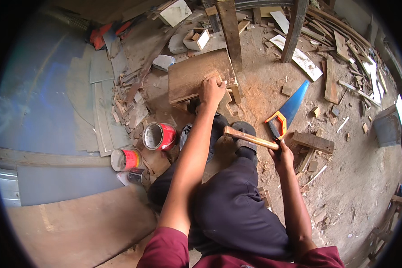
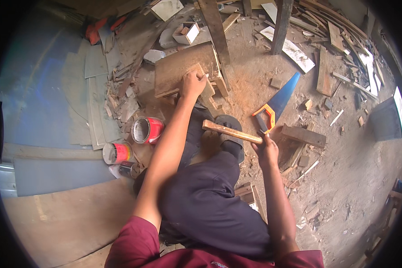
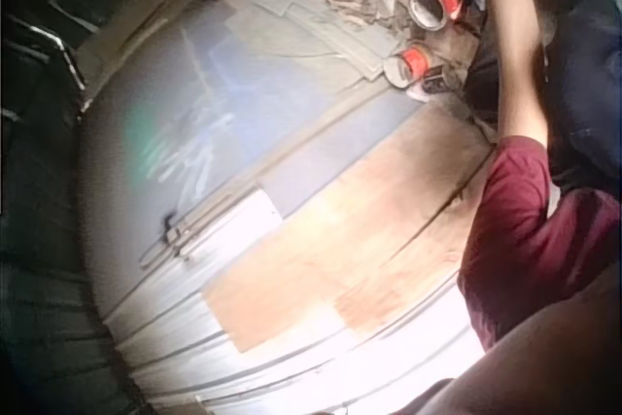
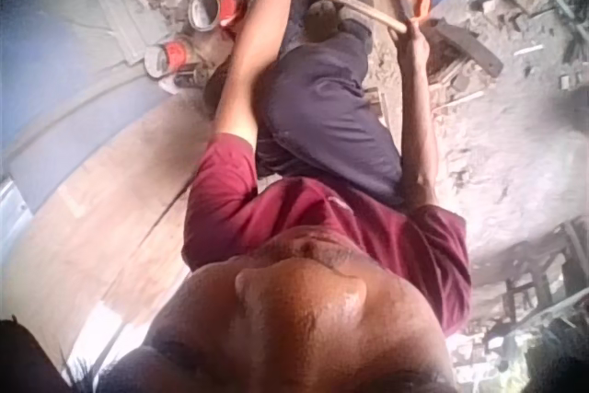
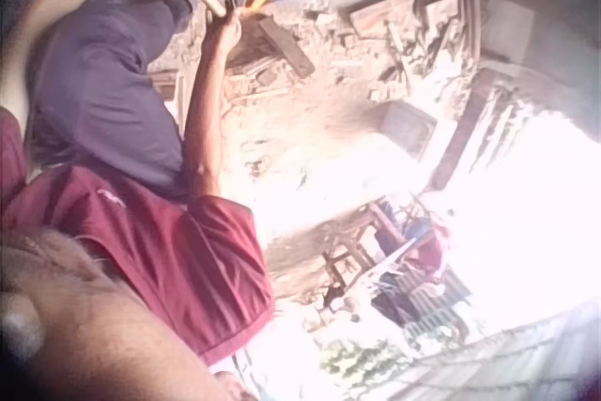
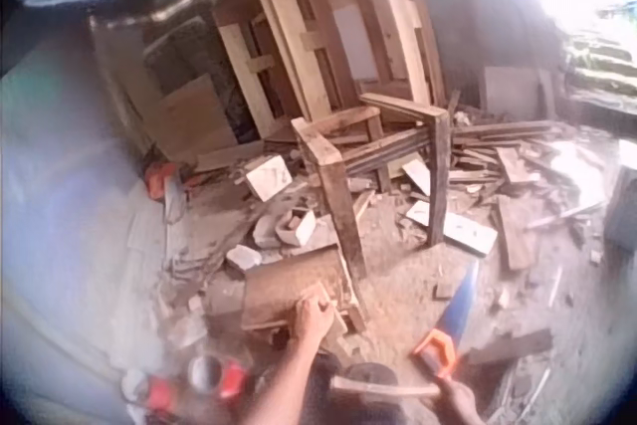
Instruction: The person sits on the floor and uses a hammer to drive nails into a wooden piece. They then use a hand saw to cut the wood. The person works on the wooden piece throughout the clip.
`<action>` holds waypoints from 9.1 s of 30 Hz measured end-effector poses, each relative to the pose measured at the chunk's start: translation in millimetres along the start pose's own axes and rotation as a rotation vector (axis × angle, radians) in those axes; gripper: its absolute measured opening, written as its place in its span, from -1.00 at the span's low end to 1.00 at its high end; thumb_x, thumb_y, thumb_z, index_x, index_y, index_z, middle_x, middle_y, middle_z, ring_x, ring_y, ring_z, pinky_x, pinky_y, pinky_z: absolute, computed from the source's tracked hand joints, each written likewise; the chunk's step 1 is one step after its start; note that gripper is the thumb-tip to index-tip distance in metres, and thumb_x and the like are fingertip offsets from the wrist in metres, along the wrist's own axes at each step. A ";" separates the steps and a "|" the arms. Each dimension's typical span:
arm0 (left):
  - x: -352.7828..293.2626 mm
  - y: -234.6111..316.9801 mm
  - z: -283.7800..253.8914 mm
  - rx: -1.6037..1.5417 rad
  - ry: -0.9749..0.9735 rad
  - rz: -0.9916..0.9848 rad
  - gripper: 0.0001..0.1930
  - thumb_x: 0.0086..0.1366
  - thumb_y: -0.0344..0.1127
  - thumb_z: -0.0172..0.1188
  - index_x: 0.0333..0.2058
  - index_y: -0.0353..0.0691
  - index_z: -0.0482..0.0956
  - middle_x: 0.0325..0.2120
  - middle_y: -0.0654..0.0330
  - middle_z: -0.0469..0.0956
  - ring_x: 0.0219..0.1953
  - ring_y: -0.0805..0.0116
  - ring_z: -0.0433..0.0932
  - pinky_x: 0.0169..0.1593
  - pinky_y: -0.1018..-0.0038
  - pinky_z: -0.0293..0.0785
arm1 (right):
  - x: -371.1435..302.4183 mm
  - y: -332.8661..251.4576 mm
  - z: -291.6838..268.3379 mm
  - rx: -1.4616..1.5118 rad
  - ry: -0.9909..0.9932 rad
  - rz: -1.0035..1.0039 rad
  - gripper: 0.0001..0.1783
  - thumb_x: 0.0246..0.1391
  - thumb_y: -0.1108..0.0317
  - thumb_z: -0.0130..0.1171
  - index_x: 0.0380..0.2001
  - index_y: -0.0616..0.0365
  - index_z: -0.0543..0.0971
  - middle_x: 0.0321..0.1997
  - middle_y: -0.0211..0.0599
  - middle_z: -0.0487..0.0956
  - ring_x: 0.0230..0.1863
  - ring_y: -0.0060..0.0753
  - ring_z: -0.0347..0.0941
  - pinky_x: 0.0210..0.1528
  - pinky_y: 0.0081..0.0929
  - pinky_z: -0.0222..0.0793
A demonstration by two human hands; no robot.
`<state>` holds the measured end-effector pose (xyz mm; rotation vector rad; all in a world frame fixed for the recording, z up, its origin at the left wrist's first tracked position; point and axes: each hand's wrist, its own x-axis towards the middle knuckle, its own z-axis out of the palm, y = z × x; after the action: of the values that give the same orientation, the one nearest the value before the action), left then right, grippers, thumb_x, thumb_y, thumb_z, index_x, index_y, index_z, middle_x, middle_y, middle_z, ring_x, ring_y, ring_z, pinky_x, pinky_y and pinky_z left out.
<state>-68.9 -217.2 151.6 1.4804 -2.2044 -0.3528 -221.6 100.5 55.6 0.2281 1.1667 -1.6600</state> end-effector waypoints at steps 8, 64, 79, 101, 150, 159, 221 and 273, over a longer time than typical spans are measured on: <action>0.9 27.2 16.0 0.189 0.053 -0.082 -0.75 0.09 -0.29 0.27 -0.26 -0.30 0.63 -0.15 -0.06 0.60 -0.05 -0.05 0.59 0.02 0.06 0.50 | -1.7 0.1 2.9 -0.038 0.008 -0.049 -0.58 0.29 0.16 0.14 -0.09 0.33 0.35 -0.17 -0.15 0.46 -0.20 -0.18 0.57 -0.15 -0.14 0.69; -174.8 12.0 -14.8 -0.283 -0.543 0.209 -0.46 0.18 0.16 0.32 -0.35 -0.34 0.60 -0.47 -0.14 0.60 -0.34 -0.12 0.63 -0.29 0.23 0.49 | -4.1 -42.3 107.2 -0.479 -0.198 -0.253 -0.64 0.23 0.37 0.18 0.01 0.30 0.39 -0.11 -0.12 0.54 -0.14 -0.24 0.60 -0.20 -0.16 0.72; -109.0 15.6 40.0 -0.754 -0.015 -0.364 -0.34 0.27 0.25 0.19 -0.64 -0.32 0.51 -0.80 0.13 0.39 -0.69 0.30 0.42 -0.55 0.27 0.32 | 80.6 -76.4 313.1 -1.486 -0.479 -0.776 -0.60 0.03 0.15 0.20 -0.25 0.30 0.66 -0.37 0.14 0.67 -0.20 0.05 0.66 -0.11 -0.23 0.53; -104.3 3.0 48.8 -0.924 -0.051 -0.537 -0.30 0.27 0.27 0.17 -0.74 -0.30 0.43 -0.87 0.19 0.30 -0.74 0.38 0.35 -0.58 0.26 0.25 | 96.1 -43.4 346.7 -1.785 -0.429 -0.741 -0.61 0.04 0.23 0.04 -0.30 0.41 0.60 -0.27 0.31 0.63 -0.05 0.22 0.59 0.07 -0.09 0.46; -104.2 -17.9 31.7 -1.186 -0.159 -0.555 -0.43 0.21 0.18 0.29 -0.67 -0.24 0.50 -0.77 0.34 0.37 -0.64 0.52 0.32 -0.52 0.37 0.23 | 96.7 -32.2 356.9 -1.673 -0.426 -0.622 -0.66 0.11 0.28 0.02 -0.22 0.36 0.58 -0.39 0.17 0.65 -0.37 -0.04 0.69 -0.24 -0.23 0.64; -113.8 -22.8 59.5 -1.282 -0.183 -0.636 -0.48 0.23 0.08 0.33 -0.70 -0.19 0.46 -0.78 0.42 0.30 -0.67 0.58 0.22 -0.59 0.42 0.13 | 80.6 -24.3 356.7 -1.685 -0.400 -0.555 -0.69 0.09 0.34 -0.03 -0.24 0.39 0.53 -0.32 0.17 0.64 -0.42 0.00 0.66 -0.44 -0.28 0.65; -131.3 -25.0 80.2 -0.977 -0.021 -0.451 -0.62 0.10 -0.23 0.46 -0.20 -0.40 0.66 -0.25 0.13 0.66 -0.24 0.42 0.61 -0.21 0.46 0.52 | 5.2 -52.0 -117.9 -1.757 -0.198 -0.393 -0.57 0.04 0.27 0.35 -0.07 0.27 0.53 -0.23 0.07 0.64 -0.15 0.02 0.61 -0.12 -0.19 0.48; -147.8 93.4 -157.6 -1.725 0.442 -0.267 -0.51 0.04 -0.47 0.50 -0.07 -0.35 0.47 -0.18 0.16 0.55 -0.16 0.37 0.53 -0.02 0.48 0.43 | -35.9 -70.1 105.9 -0.582 -0.291 -0.485 -0.23 0.19 -0.09 0.24 0.26 0.16 0.26 0.10 -0.06 0.45 0.01 -0.28 0.47 -0.09 -0.26 0.55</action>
<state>-17.6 -38.3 295.8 0.6272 -0.6605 -1.3536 -223.3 39.7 172.7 -0.6877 1.4891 -1.5988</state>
